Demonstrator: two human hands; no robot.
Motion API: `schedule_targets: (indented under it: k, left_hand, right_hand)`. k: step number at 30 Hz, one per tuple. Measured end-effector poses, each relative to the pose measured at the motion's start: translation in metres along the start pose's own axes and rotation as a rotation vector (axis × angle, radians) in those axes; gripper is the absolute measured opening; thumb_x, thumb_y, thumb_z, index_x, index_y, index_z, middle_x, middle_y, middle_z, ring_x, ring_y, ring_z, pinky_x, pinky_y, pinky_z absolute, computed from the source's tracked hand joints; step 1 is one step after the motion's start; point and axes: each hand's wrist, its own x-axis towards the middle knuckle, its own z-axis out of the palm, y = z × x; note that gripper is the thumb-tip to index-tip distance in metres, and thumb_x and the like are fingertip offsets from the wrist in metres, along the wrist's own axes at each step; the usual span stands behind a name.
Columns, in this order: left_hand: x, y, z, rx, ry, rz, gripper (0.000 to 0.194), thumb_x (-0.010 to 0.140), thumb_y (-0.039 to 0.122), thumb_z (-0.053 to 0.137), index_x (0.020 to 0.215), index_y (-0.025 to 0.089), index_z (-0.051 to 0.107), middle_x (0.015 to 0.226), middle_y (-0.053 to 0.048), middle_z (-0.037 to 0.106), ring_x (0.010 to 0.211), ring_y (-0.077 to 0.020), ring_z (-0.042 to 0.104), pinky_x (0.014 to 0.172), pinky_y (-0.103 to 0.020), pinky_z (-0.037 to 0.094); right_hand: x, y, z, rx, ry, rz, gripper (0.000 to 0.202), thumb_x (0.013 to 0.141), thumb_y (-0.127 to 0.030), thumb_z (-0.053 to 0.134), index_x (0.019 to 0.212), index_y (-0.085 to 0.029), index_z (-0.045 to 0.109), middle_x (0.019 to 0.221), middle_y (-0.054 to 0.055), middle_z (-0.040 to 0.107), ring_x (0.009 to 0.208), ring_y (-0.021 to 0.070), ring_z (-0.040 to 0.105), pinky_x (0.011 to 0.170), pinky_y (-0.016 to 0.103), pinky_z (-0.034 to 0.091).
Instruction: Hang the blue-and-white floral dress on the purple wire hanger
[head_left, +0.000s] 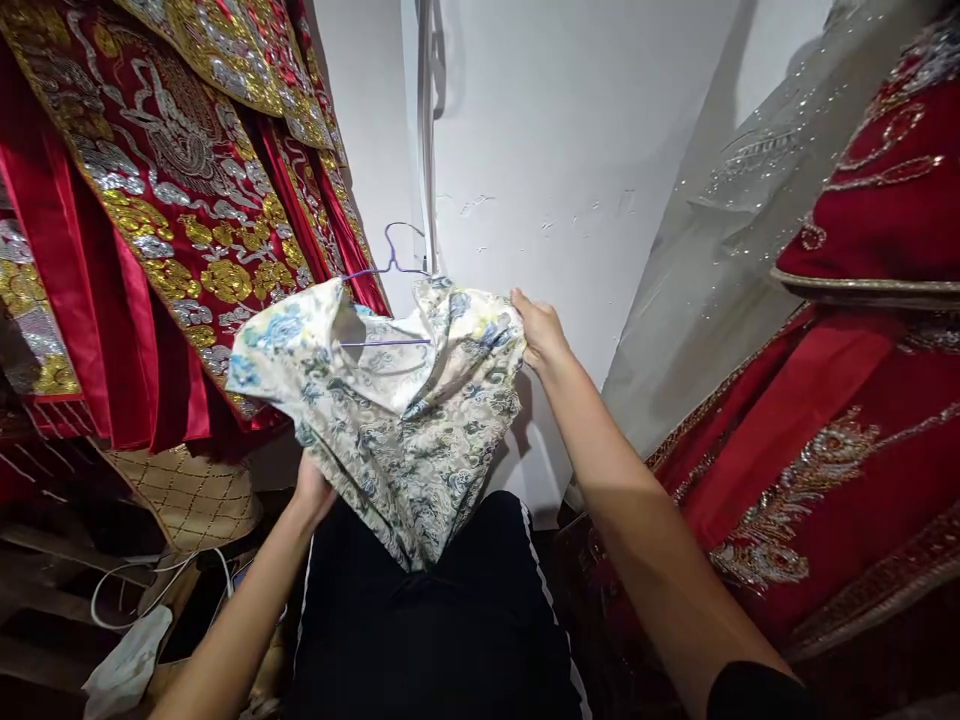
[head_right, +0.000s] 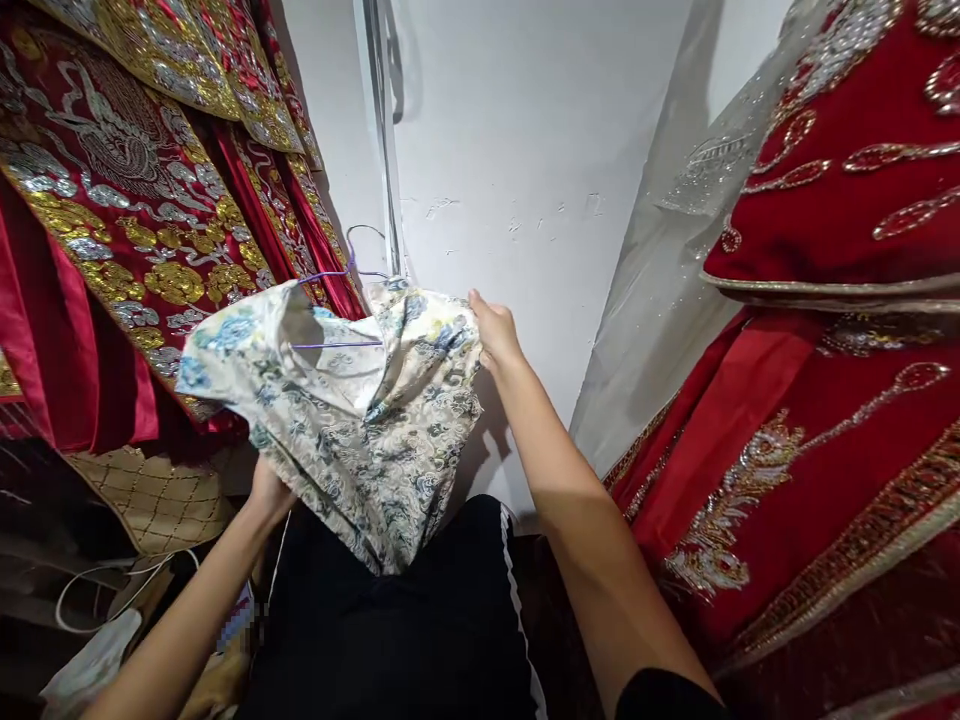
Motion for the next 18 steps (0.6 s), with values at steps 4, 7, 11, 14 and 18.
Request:
schedule_targets:
  k: [4,7,11,14,18]
  left_hand:
    - [-0.013,-0.028,0.020,-0.143,0.217,0.031,0.063,0.080,0.077,0.048,0.120,0.032,0.066,0.116,-0.004,0.073,0.131,-0.0306,0.055,0.105,-0.044,0.050]
    - [-0.023,-0.042,0.037,-0.098,0.256,0.004,0.051,0.077,0.059,0.071,0.117,0.027,0.067,0.126,-0.005,0.069,0.134,-0.0315,0.053,0.114,-0.046,0.042]
    - [-0.033,-0.059,0.054,-0.150,0.289,-0.075,0.046,0.084,0.055,0.067,0.120,0.027,0.065,0.132,-0.005,0.066,0.134,-0.0298,0.053,0.115,-0.044,0.040]
    - [-0.037,-0.067,0.059,-0.165,0.297,-0.093,0.045,0.086,0.054,0.065,0.123,0.028,0.064,0.134,-0.005,0.065,0.139,-0.0283,0.048,0.116,-0.041,0.039]
    - [-0.042,-0.064,0.057,-0.202,0.244,-0.150,0.049,0.085,0.055,0.067,0.126,0.029,0.062,0.135,-0.006,0.064,0.139,-0.0286,0.047,0.114,-0.041,0.042]
  right_hand:
    - [-0.022,0.011,-0.041,-0.094,0.103,-0.068,0.055,0.065,-0.075,0.070,0.064,-0.024,0.052,0.051,0.002,0.057,0.068,0.0272,0.068,0.061,0.037,0.056]
    - [-0.050,0.024,-0.068,-0.192,0.096,-0.084,0.054,0.071,-0.075,0.064,0.073,-0.022,0.059,0.063,0.006,0.065,0.079,0.0279,0.070,0.069,0.037,0.056]
    - [-0.102,0.050,-0.080,-0.348,0.337,-0.235,0.050,0.084,-0.066,0.054,0.100,-0.020,0.063,0.096,0.010,0.069,0.102,0.0265,0.065,0.081,0.037,0.054]
    - [-0.154,0.081,-0.062,-0.380,0.688,-0.284,0.039,0.091,-0.058,0.044,0.107,-0.025,0.058,0.104,0.010,0.062,0.103,0.0264,0.061,0.083,0.040,0.051]
    - [-0.208,0.125,-0.017,-0.408,-0.108,0.079,0.034,0.089,-0.058,0.050,0.086,-0.025,0.060,0.079,0.005,0.059,0.073,0.0238,0.057,0.068,0.037,0.048]
